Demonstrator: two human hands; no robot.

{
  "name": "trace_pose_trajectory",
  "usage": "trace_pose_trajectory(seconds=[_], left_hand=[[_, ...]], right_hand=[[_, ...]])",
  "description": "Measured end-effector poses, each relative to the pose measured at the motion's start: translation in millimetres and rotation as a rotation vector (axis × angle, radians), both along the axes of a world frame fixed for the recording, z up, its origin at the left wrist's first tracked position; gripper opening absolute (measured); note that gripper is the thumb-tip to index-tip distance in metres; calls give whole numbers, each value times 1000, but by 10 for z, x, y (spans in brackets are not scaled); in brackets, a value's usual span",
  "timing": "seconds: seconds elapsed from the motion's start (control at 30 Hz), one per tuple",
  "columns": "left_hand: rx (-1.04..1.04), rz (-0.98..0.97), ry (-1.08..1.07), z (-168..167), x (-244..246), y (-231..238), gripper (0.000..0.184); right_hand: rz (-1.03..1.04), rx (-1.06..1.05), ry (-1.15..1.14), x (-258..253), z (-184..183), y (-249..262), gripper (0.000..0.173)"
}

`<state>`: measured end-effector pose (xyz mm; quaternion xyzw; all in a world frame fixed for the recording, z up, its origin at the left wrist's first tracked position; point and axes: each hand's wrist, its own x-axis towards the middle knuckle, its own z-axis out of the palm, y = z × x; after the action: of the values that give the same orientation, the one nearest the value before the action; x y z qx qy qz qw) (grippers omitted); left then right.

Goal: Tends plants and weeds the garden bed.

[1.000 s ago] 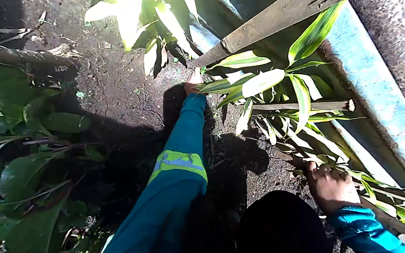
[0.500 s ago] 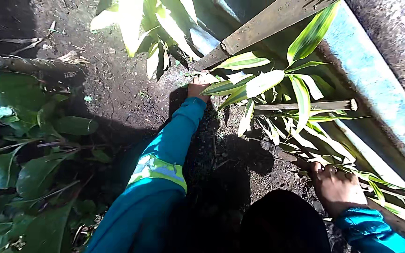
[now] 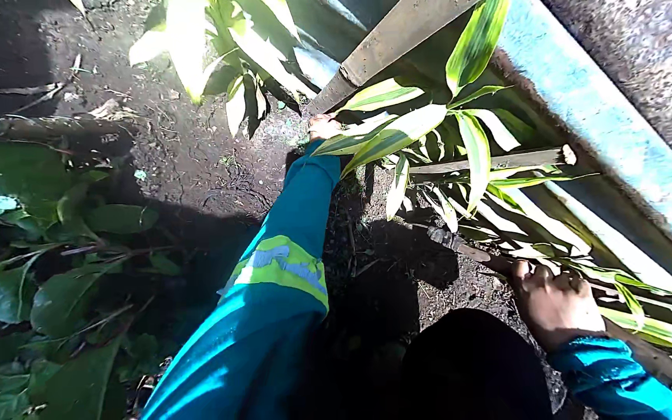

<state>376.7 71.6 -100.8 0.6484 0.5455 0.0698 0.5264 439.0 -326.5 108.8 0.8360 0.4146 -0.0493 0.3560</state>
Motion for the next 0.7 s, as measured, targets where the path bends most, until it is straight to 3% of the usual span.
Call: trace_pose_trajectory(seconds=[0.1,0.27,0.37,0.53,0.6,0.7], left_hand=[[3,153,-45,-295,167,51,30],[16,-48,30,183,-111,-2,33],[-60,-40,-3,149,-140,108,33],[28,-501,295,344,-332,125,46],[101,-523,205,339,-512,-215,43],[120,-950,249,468,-733,-503,41]], right_hand=[[-8,-14,-2,19,2,-3,26],[-26,-52,12,63,15,27,27],[-26,-56,8,56,5,42,27],[-17,-44,10,40,-1,43,27],[-28,-46,12,43,-2,23,28],[-3,-32,4,46,-24,19,27]])
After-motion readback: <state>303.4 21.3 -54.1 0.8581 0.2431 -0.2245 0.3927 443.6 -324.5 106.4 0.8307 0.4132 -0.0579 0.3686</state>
